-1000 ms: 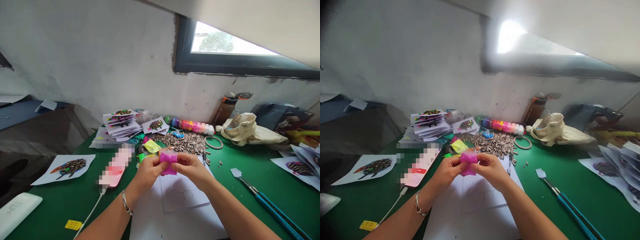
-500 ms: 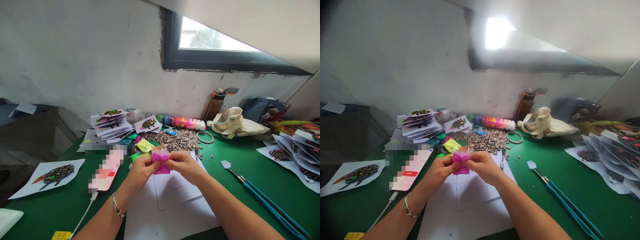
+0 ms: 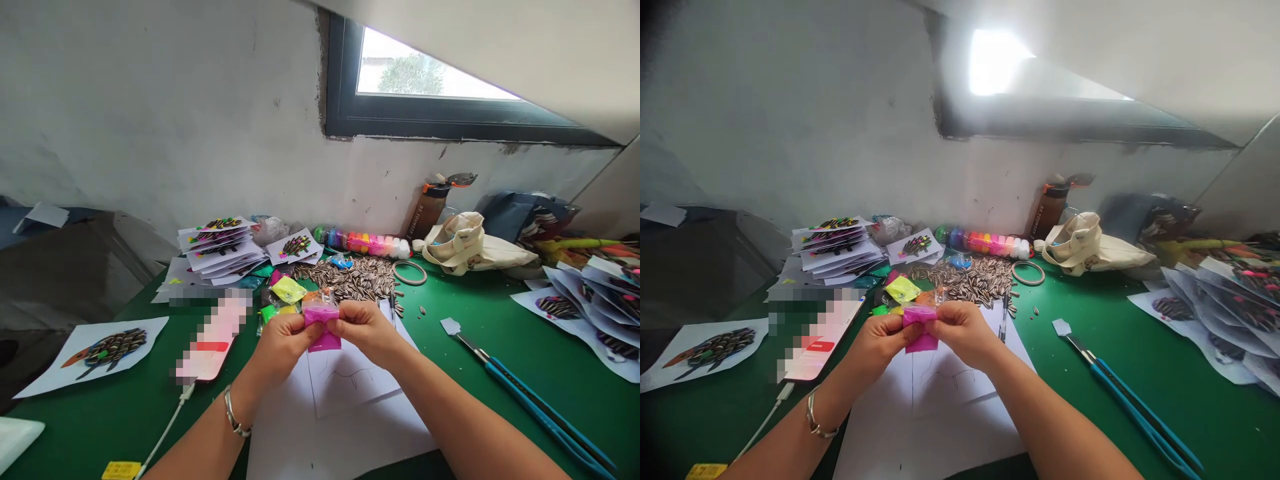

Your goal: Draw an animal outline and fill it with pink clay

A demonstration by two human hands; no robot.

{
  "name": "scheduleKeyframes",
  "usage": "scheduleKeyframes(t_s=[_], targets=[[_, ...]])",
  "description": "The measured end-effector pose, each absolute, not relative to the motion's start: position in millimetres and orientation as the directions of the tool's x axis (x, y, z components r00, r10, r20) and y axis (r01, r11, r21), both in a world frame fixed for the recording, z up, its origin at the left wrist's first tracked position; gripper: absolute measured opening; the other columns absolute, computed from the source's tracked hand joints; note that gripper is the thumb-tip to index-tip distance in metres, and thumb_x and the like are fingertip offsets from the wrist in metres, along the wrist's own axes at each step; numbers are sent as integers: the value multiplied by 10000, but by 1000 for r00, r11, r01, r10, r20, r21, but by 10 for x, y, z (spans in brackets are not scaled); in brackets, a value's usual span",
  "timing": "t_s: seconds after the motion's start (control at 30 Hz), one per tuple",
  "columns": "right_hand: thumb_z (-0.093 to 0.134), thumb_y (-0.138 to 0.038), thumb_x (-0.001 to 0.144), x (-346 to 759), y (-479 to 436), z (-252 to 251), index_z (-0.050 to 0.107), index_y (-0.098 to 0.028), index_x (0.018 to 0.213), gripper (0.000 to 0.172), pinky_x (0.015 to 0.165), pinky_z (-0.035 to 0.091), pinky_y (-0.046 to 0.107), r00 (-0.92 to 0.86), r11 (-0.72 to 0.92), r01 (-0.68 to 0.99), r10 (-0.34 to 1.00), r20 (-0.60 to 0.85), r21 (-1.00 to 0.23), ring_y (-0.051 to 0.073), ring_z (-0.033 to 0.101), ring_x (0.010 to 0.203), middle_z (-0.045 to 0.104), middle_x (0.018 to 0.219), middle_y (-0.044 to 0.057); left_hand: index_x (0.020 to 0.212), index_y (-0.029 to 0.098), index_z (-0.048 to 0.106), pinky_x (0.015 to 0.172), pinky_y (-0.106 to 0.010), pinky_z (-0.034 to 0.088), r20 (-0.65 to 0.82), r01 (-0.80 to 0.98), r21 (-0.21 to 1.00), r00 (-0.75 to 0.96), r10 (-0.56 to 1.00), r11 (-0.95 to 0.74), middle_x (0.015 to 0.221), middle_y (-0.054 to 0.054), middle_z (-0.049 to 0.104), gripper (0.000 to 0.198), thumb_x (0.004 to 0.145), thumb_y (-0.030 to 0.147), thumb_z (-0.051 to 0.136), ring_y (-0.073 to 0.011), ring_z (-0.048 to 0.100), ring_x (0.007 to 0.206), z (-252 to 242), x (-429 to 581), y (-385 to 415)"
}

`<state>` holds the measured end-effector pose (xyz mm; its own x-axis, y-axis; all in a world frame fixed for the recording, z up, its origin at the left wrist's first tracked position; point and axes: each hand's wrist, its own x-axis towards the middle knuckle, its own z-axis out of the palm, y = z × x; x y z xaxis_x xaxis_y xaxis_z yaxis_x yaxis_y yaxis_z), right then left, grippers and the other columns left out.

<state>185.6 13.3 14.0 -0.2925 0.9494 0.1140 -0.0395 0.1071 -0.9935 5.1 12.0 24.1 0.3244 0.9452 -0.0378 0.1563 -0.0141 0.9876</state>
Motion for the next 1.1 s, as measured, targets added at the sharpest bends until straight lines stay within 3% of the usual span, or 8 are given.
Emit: scheduleKeyframes(t_s=[0.23, 0.6, 0.93, 1.1], targets=[[740, -356, 709, 1855, 122, 206, 720, -157, 821, 229, 675, 424, 271, -406, -62, -179, 914, 16, -982, 131, 528, 699, 628, 753, 4, 687, 142, 741, 565, -243, 375, -19, 177, 983, 320, 947, -41, 637, -15, 597, 326, 776, 447, 669, -143, 483, 626, 262, 72, 108], [697, -230, 690, 1886, 155, 191, 689, -135, 720, 100, 602, 367, 236, -352, -53, -170, 936, 10, -984, 97, 460, 622, 573, 655, -21, 864, 128, 747, 732, -311, 472, -64, 147, 989, 381, 922, 8, 817, -68, 676, 326, 774, 434, 681, -223, 588, 818, 331, 53, 116], [785, -288, 625, 1815, 143, 188, 571, -139, 594, 262, 495, 271, 207, -268, -34, -122, 964, -1, -992, 71, 390, 540, 477, 560, -52, 711, 143, 729, 547, -237, 365, 9, 233, 968, 327, 945, -90, 629, -9, 599, 313, 802, 429, 640, -142, 484, 612, 242, 75, 70], [800, -352, 677, 1934, 169, 213, 705, -130, 828, 285, 628, 391, 239, -425, -91, -155, 905, -17, -984, 106, 509, 664, 615, 734, 3, 777, 159, 753, 584, -239, 382, 23, 260, 960, 302, 953, -106, 679, -13, 641, 305, 824, 431, 624, -153, 505, 658, 277, 75, 43]])
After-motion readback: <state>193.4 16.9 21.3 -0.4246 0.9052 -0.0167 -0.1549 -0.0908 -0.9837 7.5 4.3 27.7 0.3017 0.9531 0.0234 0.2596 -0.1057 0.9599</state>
